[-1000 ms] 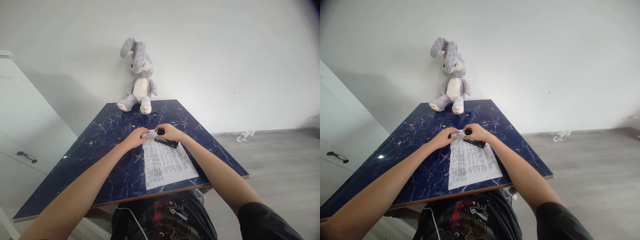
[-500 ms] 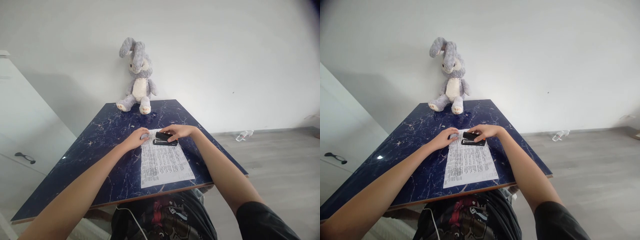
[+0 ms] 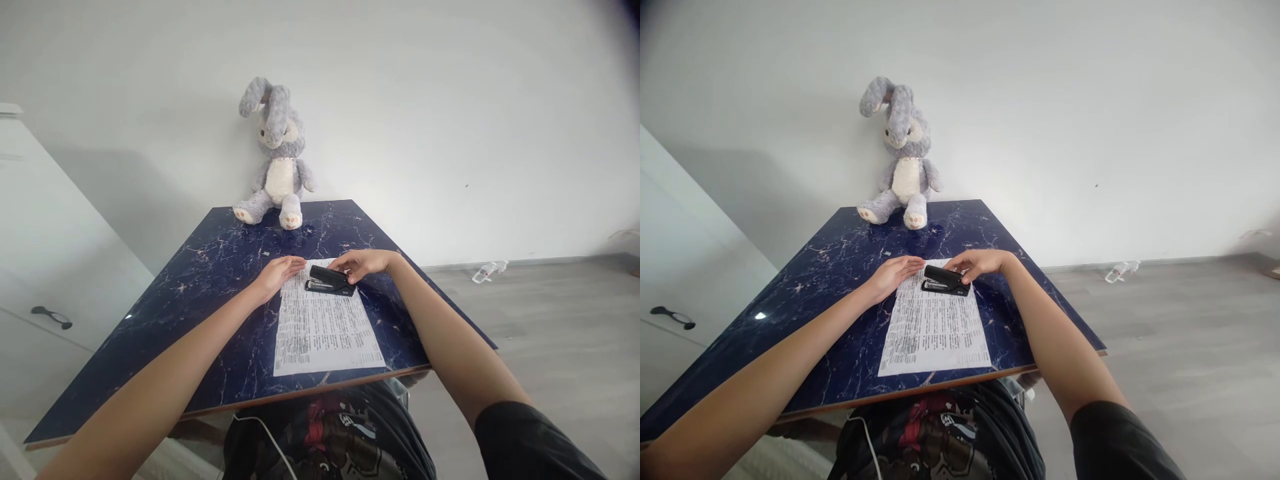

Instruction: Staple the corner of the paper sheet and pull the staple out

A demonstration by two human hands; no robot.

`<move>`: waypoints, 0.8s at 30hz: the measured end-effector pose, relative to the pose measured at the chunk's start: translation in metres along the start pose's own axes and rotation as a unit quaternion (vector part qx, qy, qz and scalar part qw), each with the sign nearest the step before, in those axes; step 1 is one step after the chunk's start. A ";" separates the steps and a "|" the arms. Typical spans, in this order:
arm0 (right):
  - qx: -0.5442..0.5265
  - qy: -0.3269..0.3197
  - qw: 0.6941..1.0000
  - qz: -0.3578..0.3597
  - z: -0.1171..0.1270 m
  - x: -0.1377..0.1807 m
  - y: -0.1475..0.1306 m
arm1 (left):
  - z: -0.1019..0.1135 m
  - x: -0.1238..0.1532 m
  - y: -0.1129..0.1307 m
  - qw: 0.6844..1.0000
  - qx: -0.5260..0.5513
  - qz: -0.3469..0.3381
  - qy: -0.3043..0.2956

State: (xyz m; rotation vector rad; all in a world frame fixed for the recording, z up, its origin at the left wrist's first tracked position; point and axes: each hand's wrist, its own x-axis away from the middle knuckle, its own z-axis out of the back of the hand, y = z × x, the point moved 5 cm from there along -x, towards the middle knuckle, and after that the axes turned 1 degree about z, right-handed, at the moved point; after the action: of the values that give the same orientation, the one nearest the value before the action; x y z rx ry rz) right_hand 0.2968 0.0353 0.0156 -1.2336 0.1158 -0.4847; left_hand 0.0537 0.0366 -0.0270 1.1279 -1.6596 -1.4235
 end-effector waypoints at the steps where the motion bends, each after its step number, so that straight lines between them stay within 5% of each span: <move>1: 0.000 0.000 1.000 -0.003 0.000 0.000 0.000 | 0.000 0.000 0.000 1.000 0.001 0.000 0.000; 24: -0.024 -0.007 1.000 0.002 -0.002 -0.001 0.002 | 0.002 -0.002 -0.002 1.000 -0.013 0.001 -0.007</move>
State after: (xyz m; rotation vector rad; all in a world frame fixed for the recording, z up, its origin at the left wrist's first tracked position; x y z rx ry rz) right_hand 0.2961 0.0349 0.0126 -1.2833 0.1181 -0.4708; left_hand 0.0531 0.0388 -0.0288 1.1040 -1.6474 -1.4490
